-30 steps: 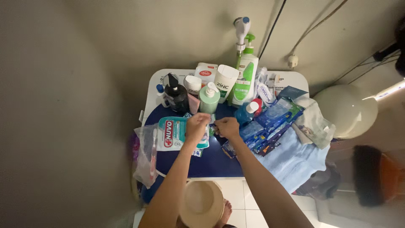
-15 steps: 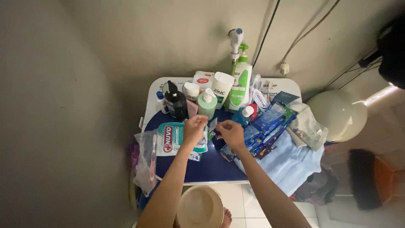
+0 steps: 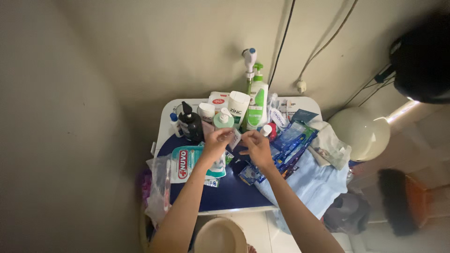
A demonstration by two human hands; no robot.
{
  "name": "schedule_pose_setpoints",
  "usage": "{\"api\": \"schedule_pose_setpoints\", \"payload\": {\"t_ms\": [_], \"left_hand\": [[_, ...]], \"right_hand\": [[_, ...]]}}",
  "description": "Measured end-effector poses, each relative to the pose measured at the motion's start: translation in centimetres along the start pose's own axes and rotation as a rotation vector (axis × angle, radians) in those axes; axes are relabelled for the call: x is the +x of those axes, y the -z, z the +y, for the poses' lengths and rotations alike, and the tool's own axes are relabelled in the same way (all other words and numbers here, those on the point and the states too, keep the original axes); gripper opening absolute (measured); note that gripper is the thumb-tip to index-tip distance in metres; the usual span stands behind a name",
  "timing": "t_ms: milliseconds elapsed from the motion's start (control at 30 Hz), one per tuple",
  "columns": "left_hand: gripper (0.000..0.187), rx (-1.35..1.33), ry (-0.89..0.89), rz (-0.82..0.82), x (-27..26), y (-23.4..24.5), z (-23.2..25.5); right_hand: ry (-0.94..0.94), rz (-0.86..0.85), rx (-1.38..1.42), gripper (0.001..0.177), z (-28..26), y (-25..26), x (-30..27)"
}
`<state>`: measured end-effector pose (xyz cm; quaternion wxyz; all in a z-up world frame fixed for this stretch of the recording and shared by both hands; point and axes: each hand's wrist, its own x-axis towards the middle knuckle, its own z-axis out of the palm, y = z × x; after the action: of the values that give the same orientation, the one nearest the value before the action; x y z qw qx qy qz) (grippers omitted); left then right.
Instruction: The person repeatedly picks small sachets from a countertop and places them into a green wall-mounted basket. The hands move back and forth between the counter and the basket, organizing the items one by one.
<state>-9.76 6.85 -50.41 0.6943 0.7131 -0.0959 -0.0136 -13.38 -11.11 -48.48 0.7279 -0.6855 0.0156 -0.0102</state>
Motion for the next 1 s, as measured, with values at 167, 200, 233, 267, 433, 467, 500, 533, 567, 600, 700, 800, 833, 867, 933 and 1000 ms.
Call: {"api": "schedule_pose_setpoints", "payload": {"t_ms": [167,200,233,267,433,467,500,533,567,600,700,800,833,867,933,1000], "left_hand": [[0.027,-0.064,0.003,0.005,1.8,-0.5,-0.9],[0.027,-0.063,-0.003,0.015,2.0,-0.7,-1.0],[0.026,-0.069,-0.001,0.017,2.1,-0.9,-1.0],[0.026,-0.075,-0.002,0.019,2.3,-1.0,-0.8],[0.026,-0.202,-0.021,-0.039,3.3,-1.9,1.3],[0.025,-0.188,-0.014,-0.044,3.4,-2.0,2.0],[0.024,-0.175,-0.007,-0.048,3.5,-2.1,2.7],[0.024,-0.190,-0.026,-0.059,3.8,-2.3,3.5],[0.024,-0.206,-0.044,-0.071,4.0,-2.5,4.4],[0.023,-0.220,-0.065,-0.085,4.2,-2.7,5.2],[0.024,-0.252,-0.074,-0.114,4.6,-3.5,8.0],[0.026,-0.242,-0.198,-0.146,5.5,-4.1,10.6],[0.027,-0.226,-0.177,-0.136,5.6,-4.2,11.5],[0.028,-0.208,-0.156,-0.127,5.9,-4.2,12.4],[0.029,-0.172,-0.167,-0.112,6.6,-4.5,14.4],[0.030,-0.135,-0.230,-0.103,7.2,-4.9,16.4]], "right_hand": [[0.011,0.068,0.028,0.024,-1.8,0.7,0.7],[0.018,0.074,0.033,0.025,-2.1,0.9,0.7],[0.032,0.075,0.011,0.026,-2.3,1.1,0.7],[0.048,0.076,-0.010,0.026,-2.7,1.3,0.8],[0.119,0.096,-0.113,0.026,-5.3,2.2,0.4],[0.121,0.098,-0.137,0.025,-6.0,2.5,0.3],[0.124,0.099,-0.162,0.025,-6.8,2.7,0.2],[0.130,0.110,-0.189,0.025,-7.7,2.9,0.2],[0.135,0.122,-0.216,0.025,-8.6,3.1,0.3],[0.143,0.135,-0.242,0.025,-9.4,3.3,0.3],[0.113,0.179,-0.290,0.024,-12.0,3.9,0.5],[0.241,0.150,-0.270,0.024,-14.4,4.6,0.7],[0.250,0.153,-0.283,0.024,-15.1,4.8,0.7],[0.260,0.157,-0.295,0.024,-16.0,5.0,0.8],[0.281,0.175,-0.324,0.023,-17.8,5.3,1.1],[0.305,0.205,-0.359,0.023,-19.5,5.5,1.3]]}}
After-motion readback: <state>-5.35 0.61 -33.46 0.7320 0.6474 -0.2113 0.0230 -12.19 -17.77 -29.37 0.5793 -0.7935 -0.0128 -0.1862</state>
